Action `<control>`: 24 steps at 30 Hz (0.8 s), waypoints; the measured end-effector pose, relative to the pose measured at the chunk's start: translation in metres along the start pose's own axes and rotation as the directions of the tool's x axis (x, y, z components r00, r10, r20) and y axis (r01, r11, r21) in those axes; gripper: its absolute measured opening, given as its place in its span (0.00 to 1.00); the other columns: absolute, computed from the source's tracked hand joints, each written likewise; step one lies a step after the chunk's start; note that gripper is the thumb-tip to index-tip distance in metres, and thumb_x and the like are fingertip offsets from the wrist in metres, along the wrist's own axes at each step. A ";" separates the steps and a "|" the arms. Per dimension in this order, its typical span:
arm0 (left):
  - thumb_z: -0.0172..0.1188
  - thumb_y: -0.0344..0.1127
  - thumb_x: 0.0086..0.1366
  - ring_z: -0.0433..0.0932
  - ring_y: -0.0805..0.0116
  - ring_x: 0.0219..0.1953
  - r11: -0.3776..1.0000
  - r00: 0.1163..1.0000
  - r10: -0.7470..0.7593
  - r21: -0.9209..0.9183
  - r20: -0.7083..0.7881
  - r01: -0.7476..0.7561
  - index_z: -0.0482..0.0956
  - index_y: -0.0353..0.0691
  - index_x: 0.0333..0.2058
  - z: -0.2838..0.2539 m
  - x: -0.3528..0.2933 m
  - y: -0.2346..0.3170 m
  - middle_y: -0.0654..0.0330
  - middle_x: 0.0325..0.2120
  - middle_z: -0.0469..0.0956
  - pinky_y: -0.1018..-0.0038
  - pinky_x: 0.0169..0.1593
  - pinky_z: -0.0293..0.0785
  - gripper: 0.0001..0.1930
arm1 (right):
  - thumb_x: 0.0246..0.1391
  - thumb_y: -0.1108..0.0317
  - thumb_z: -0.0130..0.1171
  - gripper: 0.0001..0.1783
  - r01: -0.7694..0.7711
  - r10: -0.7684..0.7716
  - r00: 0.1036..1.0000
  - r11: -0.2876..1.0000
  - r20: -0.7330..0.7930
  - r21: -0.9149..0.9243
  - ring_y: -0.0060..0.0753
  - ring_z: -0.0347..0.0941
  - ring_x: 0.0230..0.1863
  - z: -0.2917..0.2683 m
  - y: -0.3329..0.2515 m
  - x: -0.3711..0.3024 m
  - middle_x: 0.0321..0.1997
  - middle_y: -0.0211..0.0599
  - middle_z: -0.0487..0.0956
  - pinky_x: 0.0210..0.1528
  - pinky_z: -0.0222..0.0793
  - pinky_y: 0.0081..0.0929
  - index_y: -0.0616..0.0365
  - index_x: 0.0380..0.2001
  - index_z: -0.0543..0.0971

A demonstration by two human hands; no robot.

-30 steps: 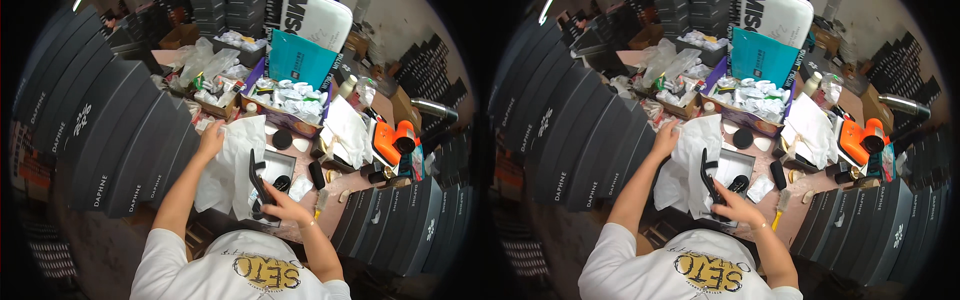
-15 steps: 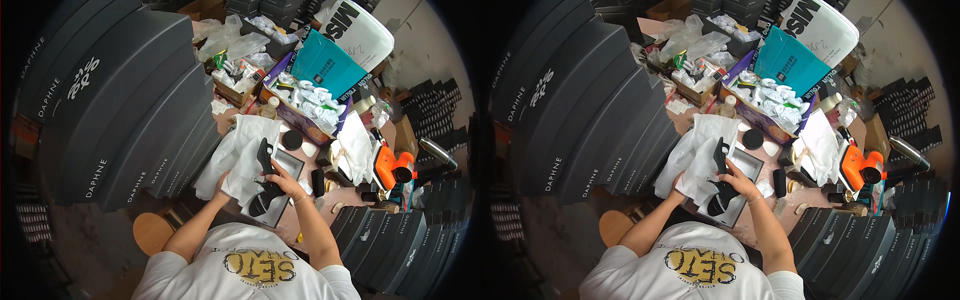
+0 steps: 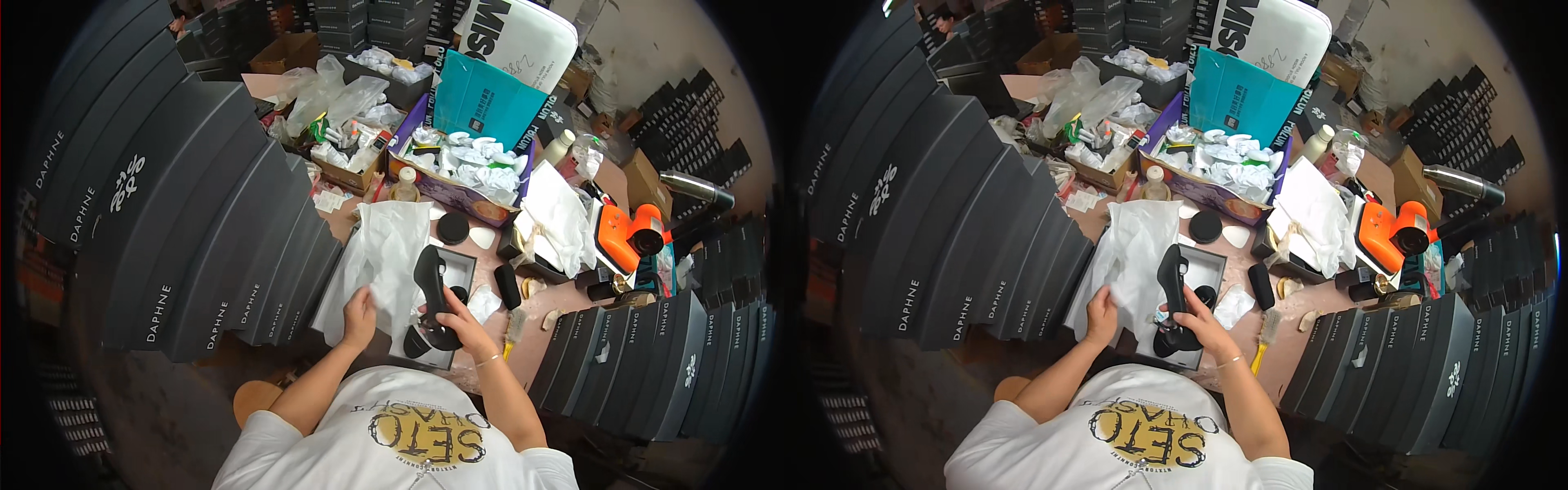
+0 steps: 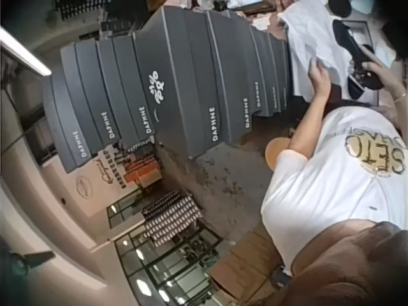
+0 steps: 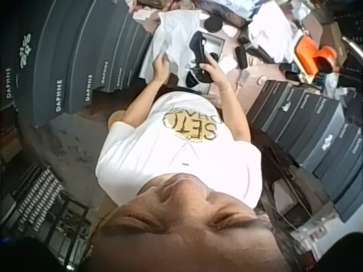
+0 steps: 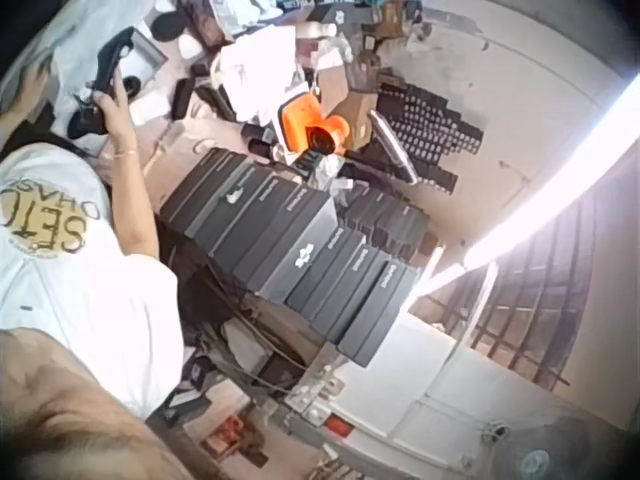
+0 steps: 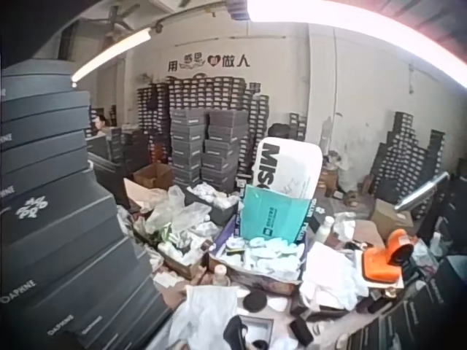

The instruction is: The recorder wipes the soles of a pair of high-heeled shoes, wraps them in tissue paper, and packs them into a shoebox.

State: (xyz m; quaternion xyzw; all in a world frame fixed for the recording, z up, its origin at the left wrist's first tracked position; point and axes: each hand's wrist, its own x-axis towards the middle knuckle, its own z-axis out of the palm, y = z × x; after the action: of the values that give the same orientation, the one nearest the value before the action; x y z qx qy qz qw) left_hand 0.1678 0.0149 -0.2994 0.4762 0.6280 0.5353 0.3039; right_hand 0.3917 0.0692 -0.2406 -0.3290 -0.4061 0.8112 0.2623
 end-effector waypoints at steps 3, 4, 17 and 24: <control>0.46 0.34 0.68 0.71 0.73 0.23 0.983 0.996 -0.061 -0.168 0.066 0.071 0.70 0.35 0.31 0.020 0.028 0.025 0.60 0.20 0.71 0.76 0.30 0.68 0.09 | 0.47 0.67 0.52 0.43 0.088 -0.091 0.996 0.988 0.017 0.127 0.35 0.75 0.39 0.006 -0.024 -0.041 0.49 0.47 0.73 0.44 0.73 0.28 0.57 0.66 0.49; 0.46 0.34 0.68 0.70 0.74 0.23 0.993 0.997 -0.018 -0.114 0.075 0.026 0.70 0.35 0.32 0.026 0.036 0.029 0.61 0.20 0.71 0.75 0.29 0.68 0.09 | 0.44 0.61 0.56 0.46 0.096 -0.098 0.994 0.994 0.038 0.054 0.36 0.75 0.38 0.008 -0.036 -0.055 0.49 0.49 0.72 0.44 0.73 0.29 0.61 0.65 0.50; 0.62 0.30 0.52 0.74 0.48 0.45 0.976 0.978 0.075 0.185 0.193 -0.111 0.72 0.31 0.46 0.052 -0.006 0.004 0.45 0.42 0.74 0.63 0.49 0.71 0.21 | 0.44 0.66 0.61 0.48 0.048 -0.054 0.996 0.993 0.064 0.103 0.34 0.75 0.39 0.009 -0.033 -0.126 0.50 0.47 0.71 0.46 0.69 0.30 0.62 0.66 0.48; 0.52 0.19 0.53 0.80 0.57 0.35 0.995 0.973 0.086 0.032 0.214 -0.095 0.76 0.34 0.44 0.047 0.032 0.077 0.47 0.35 0.78 0.68 0.38 0.75 0.18 | 0.50 0.69 0.54 0.43 -0.133 0.156 0.951 0.986 0.266 -0.100 0.33 0.73 0.40 0.012 -0.053 -0.116 0.51 0.45 0.72 0.48 0.67 0.27 0.62 0.67 0.48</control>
State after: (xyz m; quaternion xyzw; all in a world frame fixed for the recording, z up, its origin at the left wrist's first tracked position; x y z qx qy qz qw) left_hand 0.2190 0.0604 -0.2328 0.5651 0.5806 0.4814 0.3344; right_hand 0.4665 0.0111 -0.1536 -0.2532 -0.4458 0.8486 0.1302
